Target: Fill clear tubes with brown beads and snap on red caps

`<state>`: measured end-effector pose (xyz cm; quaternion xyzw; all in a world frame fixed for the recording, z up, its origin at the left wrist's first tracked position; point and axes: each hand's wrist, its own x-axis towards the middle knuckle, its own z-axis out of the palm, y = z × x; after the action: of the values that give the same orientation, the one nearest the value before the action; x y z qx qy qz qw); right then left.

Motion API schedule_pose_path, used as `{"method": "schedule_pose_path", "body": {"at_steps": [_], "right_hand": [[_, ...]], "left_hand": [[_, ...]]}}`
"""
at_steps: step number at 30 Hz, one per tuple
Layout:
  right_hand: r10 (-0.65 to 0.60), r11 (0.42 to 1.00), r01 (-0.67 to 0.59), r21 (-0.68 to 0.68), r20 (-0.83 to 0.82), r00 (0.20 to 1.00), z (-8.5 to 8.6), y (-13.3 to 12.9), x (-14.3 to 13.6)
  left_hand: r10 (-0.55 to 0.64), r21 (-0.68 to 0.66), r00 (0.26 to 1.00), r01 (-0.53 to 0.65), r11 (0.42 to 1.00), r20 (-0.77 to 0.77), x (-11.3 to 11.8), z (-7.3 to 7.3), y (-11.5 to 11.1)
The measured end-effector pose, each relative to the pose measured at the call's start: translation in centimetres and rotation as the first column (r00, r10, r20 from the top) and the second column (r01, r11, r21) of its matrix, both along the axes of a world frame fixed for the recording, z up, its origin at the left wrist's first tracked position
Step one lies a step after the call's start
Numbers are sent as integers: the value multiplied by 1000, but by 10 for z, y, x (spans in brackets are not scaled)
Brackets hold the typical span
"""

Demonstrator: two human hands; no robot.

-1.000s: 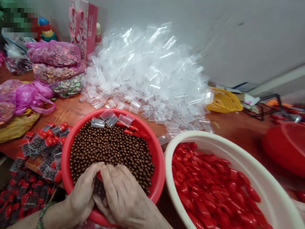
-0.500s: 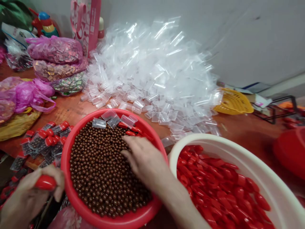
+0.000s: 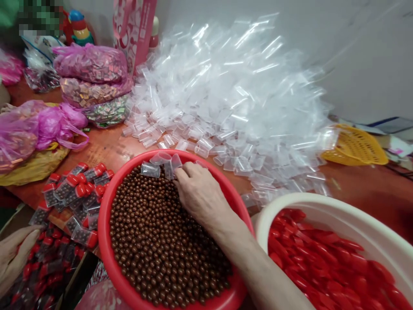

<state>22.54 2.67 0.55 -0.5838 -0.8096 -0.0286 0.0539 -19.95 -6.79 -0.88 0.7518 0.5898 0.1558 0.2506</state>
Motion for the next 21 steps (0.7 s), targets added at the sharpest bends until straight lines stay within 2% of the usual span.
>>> {"method": "schedule_pose_path", "body": {"at_steps": [2, 3, 6, 7, 9, 12, 16, 21], "right_hand": [[33, 999, -32, -32, 44, 998, 8, 8, -15], [49, 998, -46, -50, 62, 997, 12, 11, -22], [79, 992, -69, -105, 91, 993, 23, 13, -41], [76, 991, -64, -119, 98, 992, 26, 13, -46], [52, 990, -35, -137, 119, 992, 28, 12, -53], [13, 986, 16, -167, 169, 985, 26, 13, -61], [70, 963, -15, -269, 198, 978, 20, 24, -67], [145, 915, -52, -400, 206, 968, 17, 25, -63]], "left_hand": [[76, 153, 997, -77, 985, 12, 40, 14, 21], [30, 248, 998, -41, 968, 47, 62, 19, 32], [-239, 435, 967, 178, 882, 88, 124, 28, 59], [-264, 477, 962, 199, 856, 74, 141, 28, 67], [-286, 482, 954, 211, 850, 86, 166, 24, 79], [-286, 490, 949, 187, 851, 134, 182, 10, 90], [-306, 525, 942, 191, 830, 141, 183, -5, 94], [-312, 513, 949, 242, 824, 52, 182, -8, 94]]}}
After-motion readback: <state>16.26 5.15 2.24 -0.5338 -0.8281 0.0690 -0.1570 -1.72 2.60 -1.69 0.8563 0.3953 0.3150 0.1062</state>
